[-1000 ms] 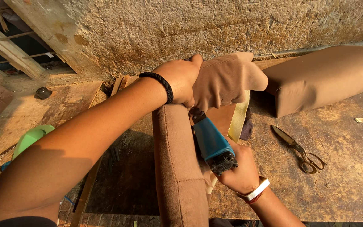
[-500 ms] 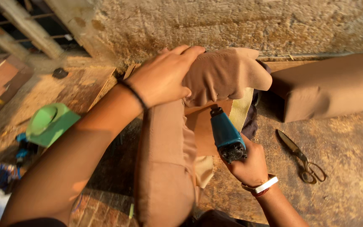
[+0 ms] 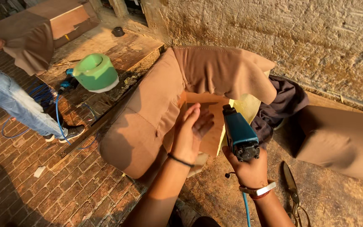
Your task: The person wraps brown fabric and yellow foam around a wooden furniture frame, then uses a pneumatic staple gun to fasten the fabric to the frame. They pull the fabric taut, cut excess fabric with shears, fold the corners, and staple the folded edges down, working around the frame.
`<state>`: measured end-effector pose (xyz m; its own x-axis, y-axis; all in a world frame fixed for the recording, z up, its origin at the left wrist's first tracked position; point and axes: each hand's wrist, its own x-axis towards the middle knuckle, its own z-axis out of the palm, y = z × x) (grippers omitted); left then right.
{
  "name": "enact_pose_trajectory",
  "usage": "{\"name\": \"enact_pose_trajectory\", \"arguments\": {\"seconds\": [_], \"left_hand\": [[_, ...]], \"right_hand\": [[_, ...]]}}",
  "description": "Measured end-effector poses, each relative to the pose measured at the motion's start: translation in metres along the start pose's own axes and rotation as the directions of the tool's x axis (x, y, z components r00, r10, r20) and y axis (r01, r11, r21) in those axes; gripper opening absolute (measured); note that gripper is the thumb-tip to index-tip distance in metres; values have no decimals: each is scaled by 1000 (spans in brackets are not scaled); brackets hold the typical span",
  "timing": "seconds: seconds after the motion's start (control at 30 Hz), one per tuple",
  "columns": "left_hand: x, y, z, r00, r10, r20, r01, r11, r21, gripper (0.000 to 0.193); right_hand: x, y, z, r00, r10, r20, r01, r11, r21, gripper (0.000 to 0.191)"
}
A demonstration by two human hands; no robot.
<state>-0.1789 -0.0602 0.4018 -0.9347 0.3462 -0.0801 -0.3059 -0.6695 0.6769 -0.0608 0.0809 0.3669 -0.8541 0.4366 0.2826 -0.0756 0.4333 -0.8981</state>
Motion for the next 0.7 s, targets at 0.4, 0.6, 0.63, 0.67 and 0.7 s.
{"name": "enact_pose_trajectory", "arguments": {"seconds": [0.4, 0.6, 0.63, 0.67, 0.7], "left_hand": [[77, -44, 5, 937, 328, 119, -343, 928, 146, 26], [86, -88, -5, 887, 452, 96, -462, 870, 174, 10], [89, -92, -7, 870, 481, 107, -493, 849, 189, 13], [93, -96, -10, 866, 487, 111, -499, 845, 189, 14], [96, -99, -13, 863, 492, 115, -505, 841, 191, 15]], "right_hand": [[3, -28, -20, 990, -144, 10, 142, 959, -244, 25], [11, -33, -10, 950, -311, -14, 298, 922, -247, 63], [13, -33, -9, 956, -294, -9, 279, 918, -283, 64], [15, -33, -7, 961, -278, -3, 262, 911, -318, 65], [17, -33, -6, 965, -261, 2, 245, 904, -351, 65]]}}
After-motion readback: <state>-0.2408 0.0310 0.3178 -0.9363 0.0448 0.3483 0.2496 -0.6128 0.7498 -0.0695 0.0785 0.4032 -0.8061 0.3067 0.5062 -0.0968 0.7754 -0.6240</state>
